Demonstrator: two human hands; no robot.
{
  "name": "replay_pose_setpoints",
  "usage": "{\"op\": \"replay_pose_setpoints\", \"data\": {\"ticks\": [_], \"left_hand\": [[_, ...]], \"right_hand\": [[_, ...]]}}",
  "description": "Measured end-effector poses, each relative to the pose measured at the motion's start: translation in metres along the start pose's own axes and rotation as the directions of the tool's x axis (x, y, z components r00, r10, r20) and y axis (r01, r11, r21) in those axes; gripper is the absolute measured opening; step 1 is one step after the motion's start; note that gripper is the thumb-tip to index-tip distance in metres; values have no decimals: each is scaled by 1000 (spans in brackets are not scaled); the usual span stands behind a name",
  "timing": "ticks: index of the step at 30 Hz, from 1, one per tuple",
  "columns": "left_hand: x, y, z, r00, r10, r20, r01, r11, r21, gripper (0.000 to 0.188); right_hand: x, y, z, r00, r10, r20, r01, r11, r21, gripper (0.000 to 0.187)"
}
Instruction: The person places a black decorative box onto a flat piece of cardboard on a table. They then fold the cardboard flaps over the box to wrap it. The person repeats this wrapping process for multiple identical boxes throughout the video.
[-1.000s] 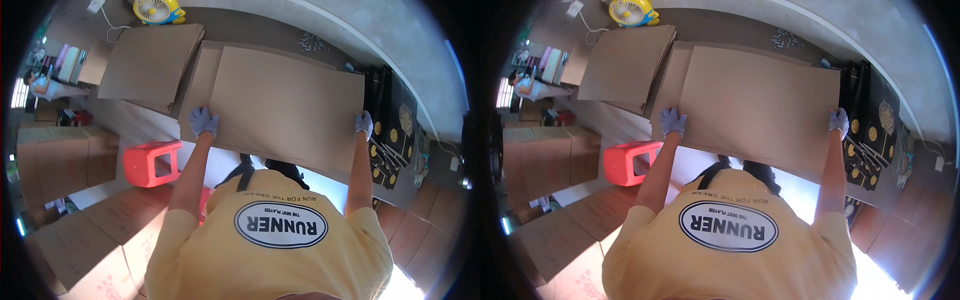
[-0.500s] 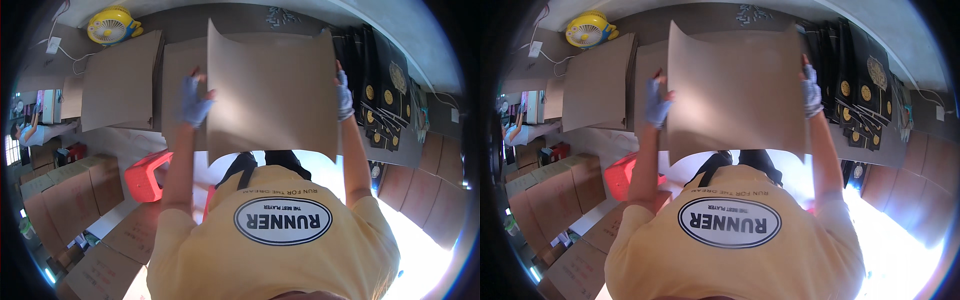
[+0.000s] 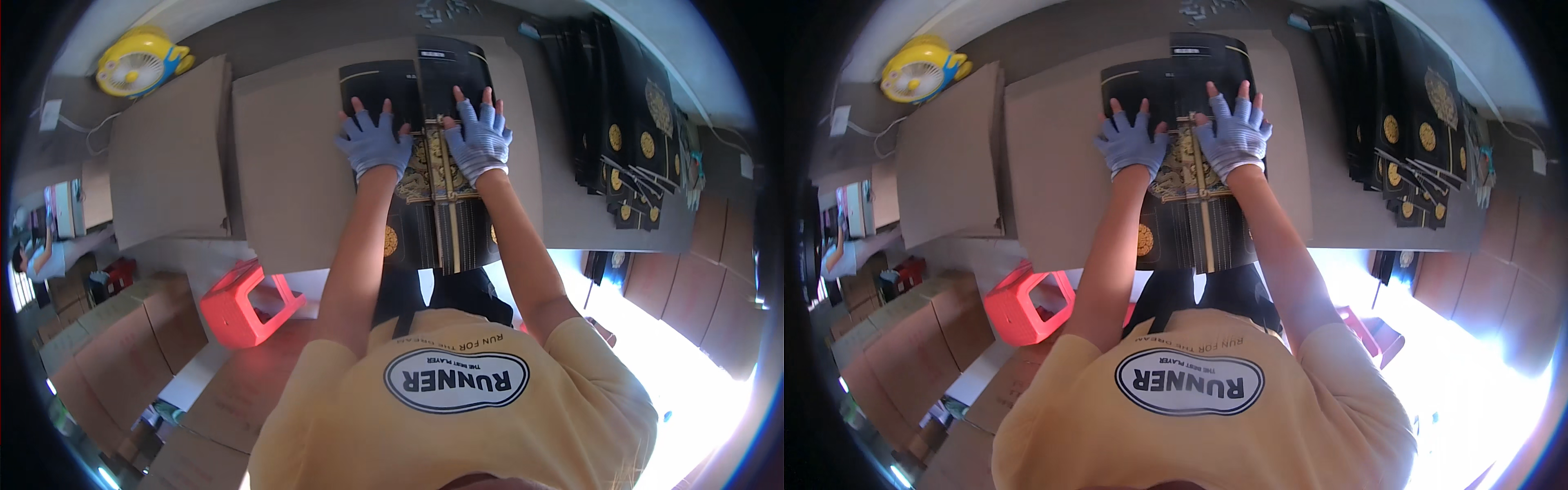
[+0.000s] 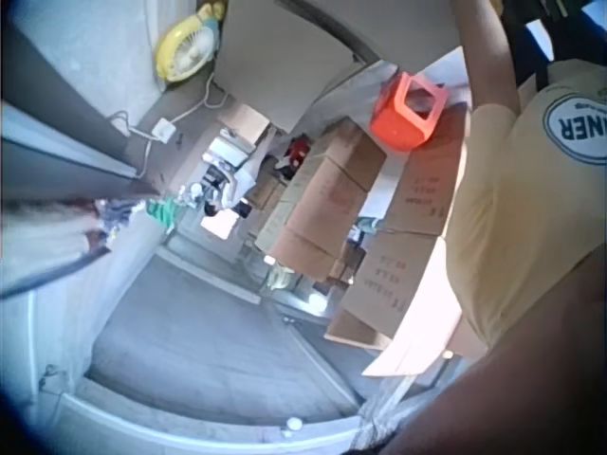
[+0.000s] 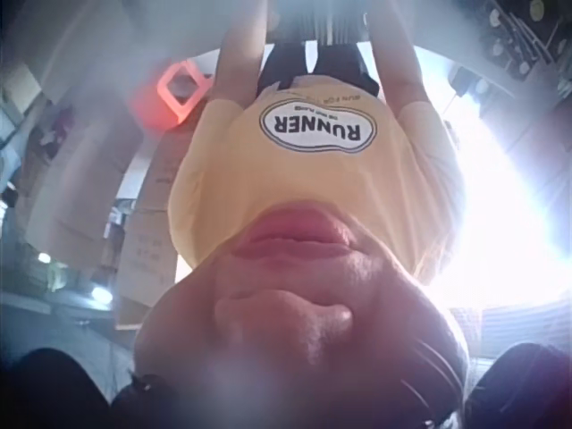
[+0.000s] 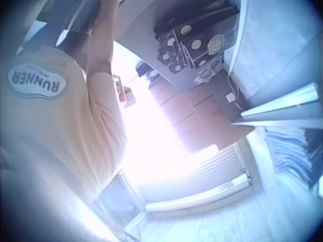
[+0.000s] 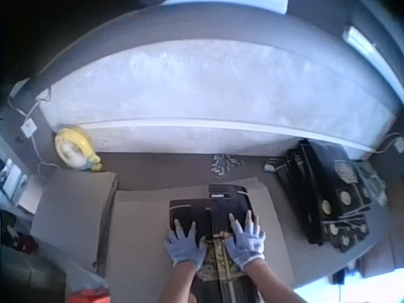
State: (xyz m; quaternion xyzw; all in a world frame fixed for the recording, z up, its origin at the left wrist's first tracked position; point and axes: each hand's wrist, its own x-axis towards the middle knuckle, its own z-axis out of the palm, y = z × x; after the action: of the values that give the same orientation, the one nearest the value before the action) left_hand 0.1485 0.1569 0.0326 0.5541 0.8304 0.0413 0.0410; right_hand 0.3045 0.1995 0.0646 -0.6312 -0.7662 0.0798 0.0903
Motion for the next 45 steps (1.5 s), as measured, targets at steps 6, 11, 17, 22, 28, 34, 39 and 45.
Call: {"op": "replay_pose_setpoints", "data": {"ticks": [6, 11, 17, 22, 28, 34, 39, 45], "left_hand": [[-2, 5, 38, 996, -17, -93, 28, 992, 125, 51], [-3, 2, 48, 990, -4, -139, 13, 998, 63, 50], [-6, 5, 49, 985, 21, -170, 3, 990, 140, 47], [-5, 8, 45, 989, 28, -143, -5, 987, 163, 47], [-26, 17, 39, 977, 189, -102, -179, 978, 103, 54], [-95, 21, 47, 931, 360, -65, -366, 924, -110, 56], [-95, 24, 46, 901, 431, -54, -434, 899, -54, 56], [-94, 22, 49, 921, 385, -65, -386, 922, -15, 54]], "right_hand": [[-11, 5, 45, 998, -56, 24, 60, 970, -236, 57], [-11, 7, 63, 997, -68, -40, 58, 977, -207, 54], [-13, 7, 71, 996, -75, -42, 67, 986, -153, 55], [-12, 2, 67, 998, -69, -6, 67, 985, -159, 55], [-10, 6, 63, 998, -63, -7, 62, 992, -109, 58], [90, 42, 63, 943, -325, -65, 312, 937, -160, 37], [224, 68, 53, 940, -331, 78, 339, 934, -115, 41], [-22, 89, 38, 877, -476, 65, 478, 851, -218, 78]]}}
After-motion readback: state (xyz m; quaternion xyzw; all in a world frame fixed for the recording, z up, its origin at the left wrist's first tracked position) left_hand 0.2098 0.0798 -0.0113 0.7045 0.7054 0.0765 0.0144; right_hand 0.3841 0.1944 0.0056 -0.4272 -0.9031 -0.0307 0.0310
